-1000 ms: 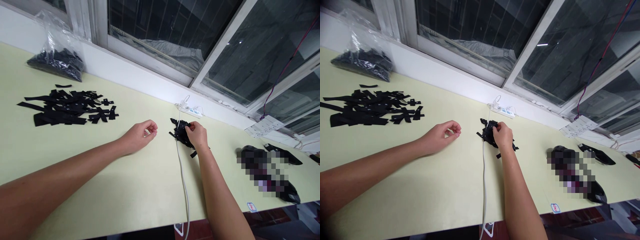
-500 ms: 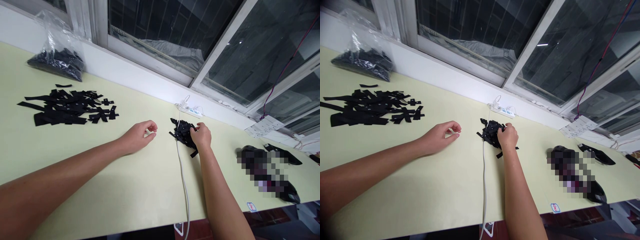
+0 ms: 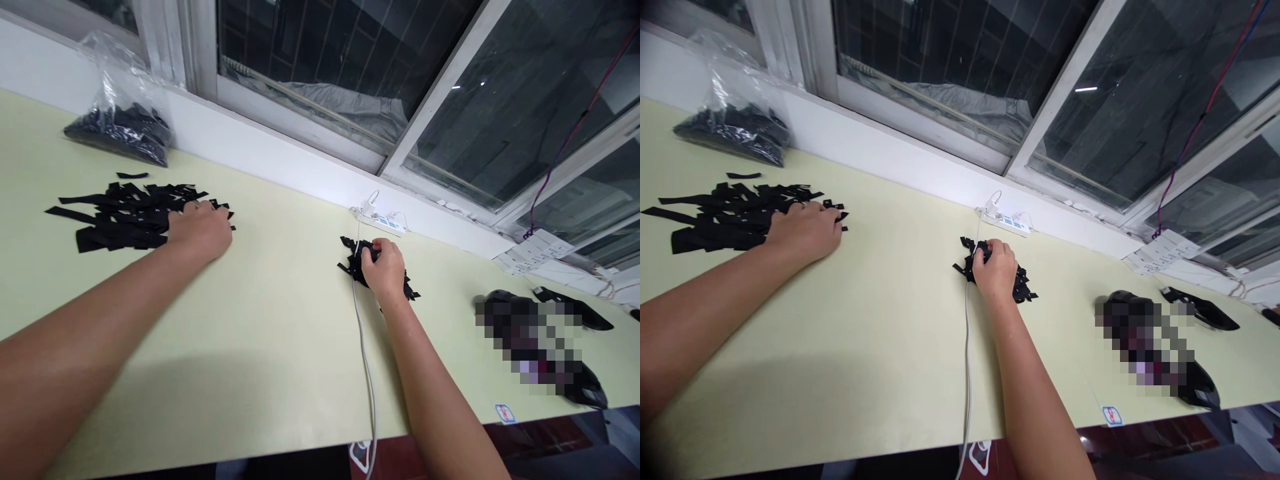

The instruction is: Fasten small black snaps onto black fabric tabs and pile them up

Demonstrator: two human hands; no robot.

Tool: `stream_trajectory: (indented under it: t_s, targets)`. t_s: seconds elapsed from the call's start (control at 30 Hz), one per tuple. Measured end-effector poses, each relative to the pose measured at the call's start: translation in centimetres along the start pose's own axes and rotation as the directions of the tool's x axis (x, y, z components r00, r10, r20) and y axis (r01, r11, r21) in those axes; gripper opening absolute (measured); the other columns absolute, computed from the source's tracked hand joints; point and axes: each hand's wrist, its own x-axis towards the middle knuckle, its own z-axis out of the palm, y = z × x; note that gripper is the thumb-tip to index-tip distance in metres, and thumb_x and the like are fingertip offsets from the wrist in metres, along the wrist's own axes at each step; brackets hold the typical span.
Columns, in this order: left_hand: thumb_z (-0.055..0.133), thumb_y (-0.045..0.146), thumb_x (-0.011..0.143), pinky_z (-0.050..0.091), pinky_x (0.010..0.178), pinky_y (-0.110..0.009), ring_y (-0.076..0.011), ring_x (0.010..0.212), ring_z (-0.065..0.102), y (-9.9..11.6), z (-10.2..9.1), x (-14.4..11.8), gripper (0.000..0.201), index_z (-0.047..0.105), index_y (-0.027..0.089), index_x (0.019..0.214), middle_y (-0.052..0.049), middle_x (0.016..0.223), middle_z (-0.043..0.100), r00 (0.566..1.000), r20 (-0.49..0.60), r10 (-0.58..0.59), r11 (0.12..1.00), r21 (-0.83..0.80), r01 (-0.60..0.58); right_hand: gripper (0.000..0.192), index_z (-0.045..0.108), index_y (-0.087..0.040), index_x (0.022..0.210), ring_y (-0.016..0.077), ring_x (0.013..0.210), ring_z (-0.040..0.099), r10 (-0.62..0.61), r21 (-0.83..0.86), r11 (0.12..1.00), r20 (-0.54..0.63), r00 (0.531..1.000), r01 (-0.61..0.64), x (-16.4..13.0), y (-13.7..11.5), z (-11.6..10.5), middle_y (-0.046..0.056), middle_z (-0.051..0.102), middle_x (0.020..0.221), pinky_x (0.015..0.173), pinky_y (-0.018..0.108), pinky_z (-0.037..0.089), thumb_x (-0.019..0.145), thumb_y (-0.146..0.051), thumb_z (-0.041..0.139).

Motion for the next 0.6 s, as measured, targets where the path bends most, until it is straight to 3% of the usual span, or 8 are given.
stream_trajectory:
  t_s: [0.13,0.37,0.5,0.6]
  targets:
    - [0.043,0.037,0.091,0.036,0.080,-0.045,-0.0300,0.100,0.053,-0.8,0.2,0.1,0.037,0.069,0.010,0.087,-0.010,0.088,0.060,1.000,-0.014,0.021,1.000,-0.014,-0.021,0.027,0.062,-0.017,0.106,0.0259,0.095,0.059,-0.025,0.001,1.000,0.005,1.000,0.025,-0.2,-0.3,0.1,0.011,0.066,0.102,0.083,0.039,0.044,0.086,-0.033,0.052]
    - [0.037,0.031,0.097,0.039,0.090,-0.041,-0.0237,0.095,0.053,1.3,0.2,-0.2,0.036,0.070,0.015,0.096,-0.010,0.099,0.066,0.967,-0.095,0.236,0.967,-0.077,-0.244,0.027,0.063,-0.017,0.105,0.0239,0.086,0.059,-0.042,0.025,0.999,0.002,0.999,0.042,-0.3,-0.5,0.3,0.010,0.066,0.101,0.079,0.038,0.045,0.085,-0.033,0.053]
    - [0.039,0.032,0.097,0.042,0.097,-0.038,-0.0248,0.104,0.056,3.9,1.4,-1.2,0.033,0.069,0.021,0.105,-0.009,0.109,0.066,0.866,-0.164,0.472,0.824,-0.266,-0.500,0.027,0.064,-0.017,0.104,0.0224,0.083,0.059,-0.080,0.131,0.988,0.013,0.997,0.078,-0.6,-1.6,0.0,0.010,0.067,0.099,0.080,0.038,0.046,0.086,-0.035,0.054]
    - [0.040,0.027,0.097,0.045,0.095,-0.039,-0.0239,0.103,0.060,6.6,1.9,-3.2,0.031,0.069,0.019,0.106,-0.010,0.108,0.068,0.806,-0.174,0.565,0.703,-0.410,-0.581,0.030,0.064,-0.019,0.108,0.0201,0.080,0.061,-0.150,0.363,0.928,0.151,0.977,0.087,-1.6,-3.4,0.0,0.009,0.069,0.100,0.077,0.035,0.048,0.087,-0.040,0.057]
